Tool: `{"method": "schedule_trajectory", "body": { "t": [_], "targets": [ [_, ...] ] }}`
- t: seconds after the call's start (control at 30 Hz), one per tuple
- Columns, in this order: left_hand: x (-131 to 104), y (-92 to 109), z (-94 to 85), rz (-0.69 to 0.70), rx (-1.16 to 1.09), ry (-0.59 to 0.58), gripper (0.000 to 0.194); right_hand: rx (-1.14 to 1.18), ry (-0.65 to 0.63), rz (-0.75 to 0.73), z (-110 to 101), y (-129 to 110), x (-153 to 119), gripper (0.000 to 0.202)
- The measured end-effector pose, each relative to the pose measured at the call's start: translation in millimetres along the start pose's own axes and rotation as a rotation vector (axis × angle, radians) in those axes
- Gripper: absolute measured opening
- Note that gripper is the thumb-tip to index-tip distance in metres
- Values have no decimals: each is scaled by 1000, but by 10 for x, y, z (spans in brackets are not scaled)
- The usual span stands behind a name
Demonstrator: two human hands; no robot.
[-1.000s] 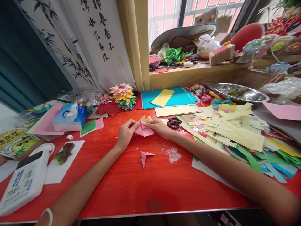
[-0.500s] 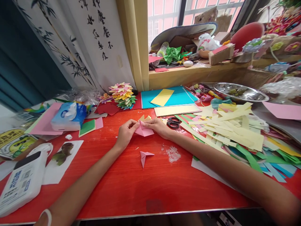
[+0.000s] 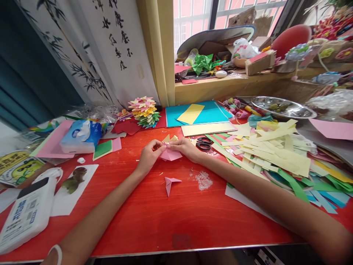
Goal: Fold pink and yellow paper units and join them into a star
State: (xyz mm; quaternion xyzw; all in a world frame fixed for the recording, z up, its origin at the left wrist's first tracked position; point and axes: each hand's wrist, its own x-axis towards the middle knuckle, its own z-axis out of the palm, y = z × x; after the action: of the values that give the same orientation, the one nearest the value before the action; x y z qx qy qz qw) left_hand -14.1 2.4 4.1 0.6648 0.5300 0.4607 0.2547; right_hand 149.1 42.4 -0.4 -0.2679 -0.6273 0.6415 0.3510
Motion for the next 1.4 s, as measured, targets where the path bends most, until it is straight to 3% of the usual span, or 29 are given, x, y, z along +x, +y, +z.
{"method": "schedule_trajectory", "body": {
  "t": [0.43, 0.67, 0.87, 1.0, 1.2, 1.4],
  "targets": [
    [-6, 18, -18, 18, -69, -24, 18, -177, -101, -77, 22, -86, -43, 35],
    [-15, 46, -24, -26, -147, 29, 15, -239, -62, -71, 27, -22, -10, 34],
    [22, -7, -49, -175, -427, 153, 15, -1, 146, -34, -6, 37, 39, 31],
    [45, -30, -65, -208, -505, 175, 18, 217, 147, -24, -6, -3, 39, 30],
    [27, 30, -45, -205, -453, 66, 18, 59, 88, -10, 19, 15, 44, 26],
    [26, 39, -22, -181, -333, -7, 18, 49, 44, -20, 13, 16, 31, 32]
  ]
}}
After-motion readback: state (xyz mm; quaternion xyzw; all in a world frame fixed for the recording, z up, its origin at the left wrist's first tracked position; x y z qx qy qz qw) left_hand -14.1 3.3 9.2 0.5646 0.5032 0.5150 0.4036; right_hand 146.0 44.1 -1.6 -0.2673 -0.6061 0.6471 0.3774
